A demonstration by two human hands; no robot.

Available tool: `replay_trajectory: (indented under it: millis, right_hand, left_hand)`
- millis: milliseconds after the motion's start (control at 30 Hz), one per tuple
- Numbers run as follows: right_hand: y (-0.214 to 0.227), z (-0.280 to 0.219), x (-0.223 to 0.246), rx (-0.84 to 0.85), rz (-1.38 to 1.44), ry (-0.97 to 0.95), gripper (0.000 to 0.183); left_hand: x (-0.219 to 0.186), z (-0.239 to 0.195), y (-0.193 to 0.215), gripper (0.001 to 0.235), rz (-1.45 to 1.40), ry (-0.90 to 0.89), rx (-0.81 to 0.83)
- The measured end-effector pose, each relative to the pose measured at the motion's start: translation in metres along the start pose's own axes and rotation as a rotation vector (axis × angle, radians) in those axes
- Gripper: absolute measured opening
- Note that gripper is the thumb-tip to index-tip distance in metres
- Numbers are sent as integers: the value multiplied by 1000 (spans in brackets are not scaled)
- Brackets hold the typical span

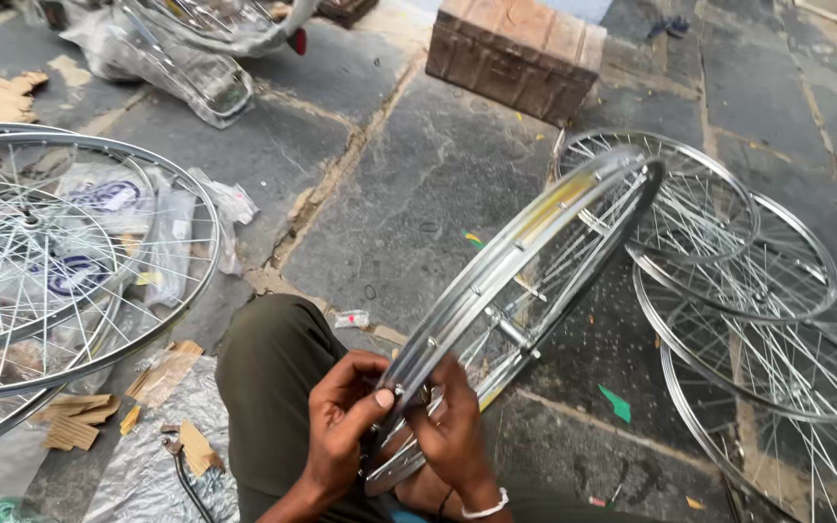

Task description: The person sits on the ground and attaches a metal rim to a bicycle wheel by hand, securing the rim to the spokes. The person rotates the wheel to access different sections and continues fastening the rim along the circumference.

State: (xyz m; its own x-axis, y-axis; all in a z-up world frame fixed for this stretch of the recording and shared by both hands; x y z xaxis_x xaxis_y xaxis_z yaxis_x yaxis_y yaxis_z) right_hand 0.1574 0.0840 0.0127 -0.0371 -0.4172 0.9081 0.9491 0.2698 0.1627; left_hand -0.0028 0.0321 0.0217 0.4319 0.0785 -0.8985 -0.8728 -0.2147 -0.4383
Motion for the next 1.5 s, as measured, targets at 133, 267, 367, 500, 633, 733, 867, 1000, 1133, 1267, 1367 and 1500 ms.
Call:
replay_trajectory:
  millis: [133, 267, 367, 500, 633, 733, 867, 1000, 1133, 1267, 1367, 1500]
  right_hand:
    - [-4, 4, 7, 27, 479, 80, 44]
    - [-4, 2, 10, -4, 84, 45, 24]
    - [-4, 8, 9, 6, 368, -15, 41]
    - [-2, 2, 11, 22, 313, 122, 28]
    - [3, 5, 8, 37, 73, -26, 38]
    - [-5, 12, 14, 108, 411, 36, 44]
    - [3, 0, 8, -24, 70, -84, 33]
    - [-3, 6, 13, 118, 322, 16, 54]
    - [-2, 3, 10, -5, 255, -17, 29]
    - [1, 3, 16, 20, 51, 11, 48]
    - [-4, 7, 18, 14, 485, 65, 25]
    - [0, 0, 18, -51, 232, 37, 34]
  left_hand:
    - [-4, 0, 1, 20, 49, -19, -1]
    - [0, -3, 0, 20, 52, -42, 19]
    - [0, 3, 0, 19, 41, -45, 15]
    - [6, -4, 1, 18, 58, -59, 47]
    - [4, -1, -2, 19, 92, -113, 15]
    - [1, 3, 0, 18, 80, -84, 9]
    - [3, -3, 0, 20, 139, -90, -5]
    - [-6, 1, -2, 24, 108, -132, -21]
    - [-4, -3, 0, 19, 124, -98, 7]
    - [-6, -1, -4, 23, 134, -162, 0]
    - [-6, 2, -1, 20, 124, -162, 5]
    - [0, -4, -2, 17, 155, -165, 62]
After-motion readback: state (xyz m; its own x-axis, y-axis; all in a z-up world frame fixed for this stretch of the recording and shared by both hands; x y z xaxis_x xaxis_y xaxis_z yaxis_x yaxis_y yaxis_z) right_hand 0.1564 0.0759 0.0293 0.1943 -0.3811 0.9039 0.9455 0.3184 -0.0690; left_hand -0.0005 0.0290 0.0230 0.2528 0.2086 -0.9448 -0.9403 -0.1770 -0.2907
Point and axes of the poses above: each hand's wrist, its own z-axis towards the middle knuckle, its own y-axis out of the back of the hand, x = y × z, the point moved 4 cm from there along z, towards the middle knuckle, and after that the axes turned 9 degrees about y, right-handed, at the moved point
